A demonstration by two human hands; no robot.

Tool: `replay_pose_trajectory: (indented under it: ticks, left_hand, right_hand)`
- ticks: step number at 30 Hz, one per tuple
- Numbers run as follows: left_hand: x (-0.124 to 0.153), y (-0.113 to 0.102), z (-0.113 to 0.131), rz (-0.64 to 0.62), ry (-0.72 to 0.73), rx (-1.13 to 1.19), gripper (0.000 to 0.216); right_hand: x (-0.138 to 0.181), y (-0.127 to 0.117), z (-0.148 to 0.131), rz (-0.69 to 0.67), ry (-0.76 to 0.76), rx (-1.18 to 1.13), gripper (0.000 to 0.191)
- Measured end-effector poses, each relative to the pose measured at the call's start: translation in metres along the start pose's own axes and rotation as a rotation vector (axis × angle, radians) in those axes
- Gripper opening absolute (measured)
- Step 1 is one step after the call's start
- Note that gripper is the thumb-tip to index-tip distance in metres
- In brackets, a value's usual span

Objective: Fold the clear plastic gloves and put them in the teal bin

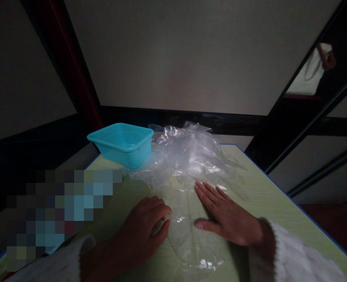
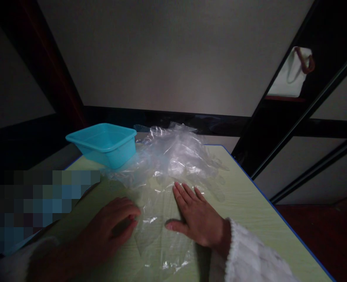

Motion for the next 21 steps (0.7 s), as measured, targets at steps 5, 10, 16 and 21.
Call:
replay_pose_trajectory:
  ticks: [5, 10, 16, 21]
  left_hand:
    - [0.008, 0.013, 0.003, -0.114, -0.116, 0.025, 0.033]
    - [0.011, 0.023, 0.009, -0.157, -0.159, -0.009, 0.061]
    - [0.007, 0.020, 0.013, -0.138, -0.155, -0.041, 0.051]
    - [0.010, 0.018, 0.011, -0.092, -0.128, -0.086, 0.050]
  right_hand:
    - [0.000, -0.001, 0.000, 0.032, -0.003, -0.019, 0.089]
    - [0.000, -0.001, 0.000, 0.069, -0.026, -0.006, 0.086]
    - [0.000, 0.000, 0.000, 0.047, 0.005, 0.028, 0.082]
    - [0.000, -0.001, -0.002, 0.009, 0.022, 0.046, 0.086]
Point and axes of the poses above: each hand's wrist, its own x-axis away from the middle knuckle, its own y-axis out of the palm, z = x × y, the point moved 5 cm from there along -x, towards the middle knuckle, and after that the axes turned 11 degrees about -z, right-handed, at the moved point
